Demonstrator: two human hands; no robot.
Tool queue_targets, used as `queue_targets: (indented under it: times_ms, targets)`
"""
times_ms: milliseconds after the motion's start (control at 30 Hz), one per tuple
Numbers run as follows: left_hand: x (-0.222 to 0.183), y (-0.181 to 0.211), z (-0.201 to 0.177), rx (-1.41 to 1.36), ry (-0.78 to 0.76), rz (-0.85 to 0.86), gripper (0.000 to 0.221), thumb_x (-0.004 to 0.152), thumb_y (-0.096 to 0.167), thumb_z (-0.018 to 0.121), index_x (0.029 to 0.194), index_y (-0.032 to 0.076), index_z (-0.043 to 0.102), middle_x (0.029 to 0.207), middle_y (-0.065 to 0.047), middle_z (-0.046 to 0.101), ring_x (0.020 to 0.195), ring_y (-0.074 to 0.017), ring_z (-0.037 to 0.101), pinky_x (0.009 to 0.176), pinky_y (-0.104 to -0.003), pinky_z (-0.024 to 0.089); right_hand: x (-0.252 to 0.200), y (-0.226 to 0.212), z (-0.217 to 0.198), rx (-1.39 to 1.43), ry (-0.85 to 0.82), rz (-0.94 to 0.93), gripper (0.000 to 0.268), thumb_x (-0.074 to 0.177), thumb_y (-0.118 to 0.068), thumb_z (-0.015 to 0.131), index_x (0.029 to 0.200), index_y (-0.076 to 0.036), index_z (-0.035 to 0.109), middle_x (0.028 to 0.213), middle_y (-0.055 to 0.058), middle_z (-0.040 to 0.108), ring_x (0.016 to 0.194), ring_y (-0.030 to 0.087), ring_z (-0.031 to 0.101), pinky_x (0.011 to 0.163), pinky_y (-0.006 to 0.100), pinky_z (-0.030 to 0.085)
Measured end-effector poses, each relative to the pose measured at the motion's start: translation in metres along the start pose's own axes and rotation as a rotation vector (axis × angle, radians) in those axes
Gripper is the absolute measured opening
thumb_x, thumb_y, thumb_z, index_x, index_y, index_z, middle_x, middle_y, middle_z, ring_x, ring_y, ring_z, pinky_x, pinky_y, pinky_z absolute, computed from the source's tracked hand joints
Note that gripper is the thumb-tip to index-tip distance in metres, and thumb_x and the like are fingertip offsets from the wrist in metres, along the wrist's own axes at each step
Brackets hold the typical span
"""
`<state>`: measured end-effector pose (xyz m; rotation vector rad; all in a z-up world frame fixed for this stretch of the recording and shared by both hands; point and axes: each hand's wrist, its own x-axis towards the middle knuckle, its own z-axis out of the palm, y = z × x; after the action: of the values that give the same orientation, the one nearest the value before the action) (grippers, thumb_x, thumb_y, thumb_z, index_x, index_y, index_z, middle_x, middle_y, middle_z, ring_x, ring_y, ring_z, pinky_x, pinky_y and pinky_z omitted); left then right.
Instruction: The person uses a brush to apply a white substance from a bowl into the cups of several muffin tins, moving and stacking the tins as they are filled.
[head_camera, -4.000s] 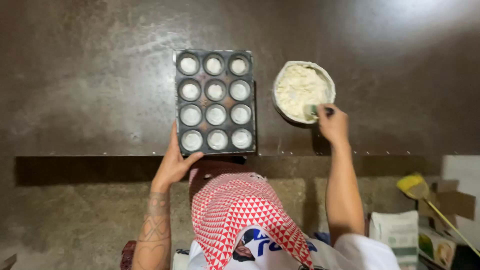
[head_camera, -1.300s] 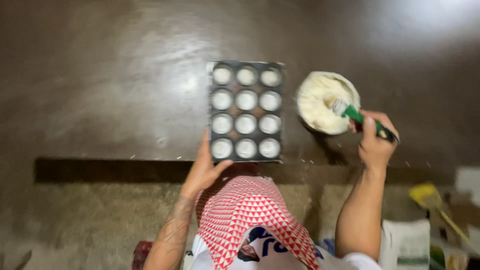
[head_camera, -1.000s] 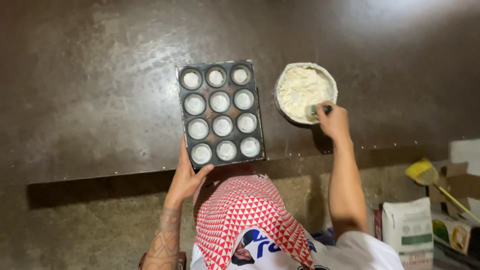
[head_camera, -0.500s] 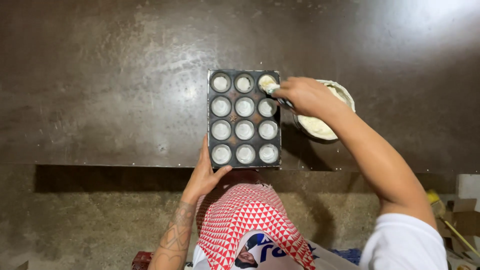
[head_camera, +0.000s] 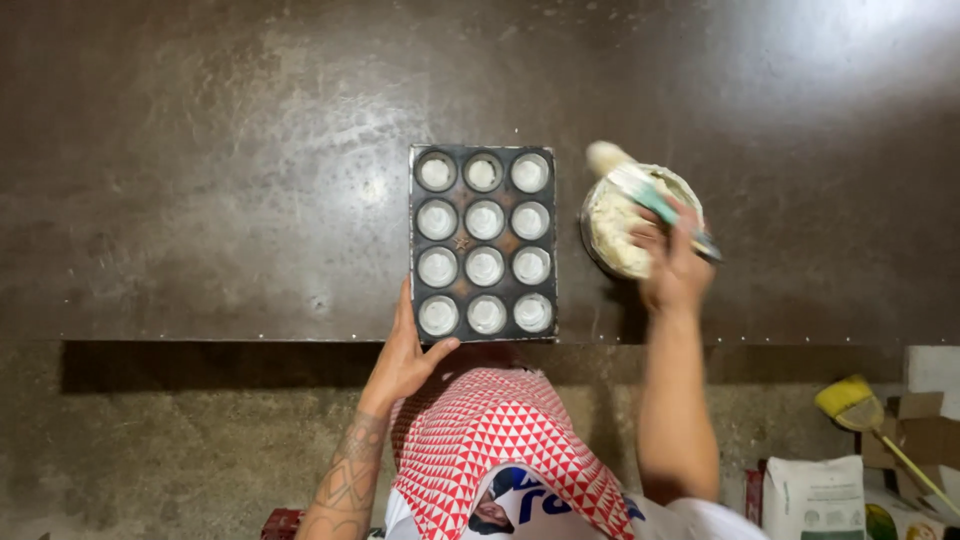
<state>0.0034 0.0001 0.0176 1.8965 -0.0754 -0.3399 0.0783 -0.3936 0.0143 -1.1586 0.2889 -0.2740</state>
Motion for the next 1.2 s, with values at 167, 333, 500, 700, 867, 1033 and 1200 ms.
queue_targets:
  times_ms: [167, 333, 500, 700, 867, 1033, 1200]
  targets:
    - [-0.001, 0.000, 0.001, -0.035, 0.000, -0.013, 0.115, 0.079, 0.019, 0.083, 0.161, -0.002, 0.005, 0.165, -0.026, 0.026, 0.152, -0.0332, 0.029, 0.122, -0.040, 0.026, -0.015, -0.044, -0.071, -0.879, 0.108, -0.235, 0.025, 0.111, -0.023, 0.063, 0.114, 0.001, 0.071, 0.092, 0.008, 0.073, 0.081, 0.014, 0.065, 0.074, 0.029, 0.053]
    - [-0.002, 0.002, 0.000, -0.038, -0.010, -0.024, 0.116, 0.080, 0.021, 0.082, 0.162, -0.002, 0.004, 0.166, -0.025, 0.026, 0.152, -0.0316, 0.031, 0.121, -0.039, 0.028, 0.005, -0.002, -0.092, -1.203, 0.016, -0.018, 0.022, 0.101, -0.021, 0.071, 0.101, 0.000, 0.075, 0.076, 0.010, 0.070, 0.069, 0.014, 0.066, 0.067, 0.029, 0.050]
    - [0.000, -0.001, 0.000, 0.060, 0.003, -0.015, 0.117, 0.079, 0.020, 0.085, 0.160, -0.002, 0.004, 0.166, -0.027, 0.022, 0.154, -0.0346, 0.024, 0.123, -0.041, 0.022, -0.007, -0.044, -0.054, -0.961, 0.035, 0.044, 0.019, 0.104, -0.020, 0.069, 0.108, -0.002, 0.074, 0.084, 0.012, 0.072, 0.072, 0.016, 0.064, 0.067, 0.029, 0.050]
    - [-0.001, -0.004, 0.002, 0.025, 0.008, 0.012, 0.117, 0.080, 0.018, 0.084, 0.160, -0.004, 0.002, 0.166, -0.030, 0.018, 0.156, -0.0381, 0.019, 0.124, -0.043, 0.021, -0.002, -0.110, 0.085, -1.128, -0.785, -0.539, 0.038, 0.086, -0.003, 0.077, 0.124, -0.008, 0.071, 0.116, 0.010, 0.072, 0.103, 0.027, 0.069, 0.089, 0.037, 0.054]
    - [0.001, -0.004, 0.003, 0.009, 0.010, 0.021, 0.116, 0.078, 0.018, 0.084, 0.160, -0.003, 0.005, 0.164, -0.029, 0.023, 0.154, -0.0396, 0.024, 0.124, -0.043, 0.023, 0.039, -0.086, 0.174, -1.588, -1.249, -0.685, 0.069, 0.060, 0.003, 0.079, 0.126, -0.014, 0.072, 0.110, 0.005, 0.072, 0.103, 0.031, 0.062, 0.085, 0.043, 0.054]
    - [0.001, -0.003, 0.002, -0.016, 0.016, 0.057, 0.116, 0.078, 0.017, 0.084, 0.161, -0.002, 0.005, 0.165, -0.030, 0.022, 0.155, -0.0406, 0.023, 0.124, -0.044, 0.023, 0.089, 0.005, 0.200, -1.280, -1.095, -0.531, 0.015, 0.085, -0.007, 0.074, 0.098, -0.013, 0.074, 0.089, 0.011, 0.075, 0.083, 0.030, 0.072, 0.076, 0.039, 0.058]
    - [0.001, -0.001, 0.002, -0.026, 0.007, 0.033, 0.116, 0.078, 0.016, 0.083, 0.161, -0.002, 0.004, 0.165, -0.029, 0.022, 0.154, -0.0404, 0.023, 0.123, -0.044, 0.024, 0.098, 0.095, 0.166, -0.444, -0.143, 0.219, 0.032, 0.105, -0.029, 0.064, 0.109, 0.002, 0.069, 0.077, 0.014, 0.072, 0.068, 0.029, 0.069, 0.062, 0.041, 0.054]
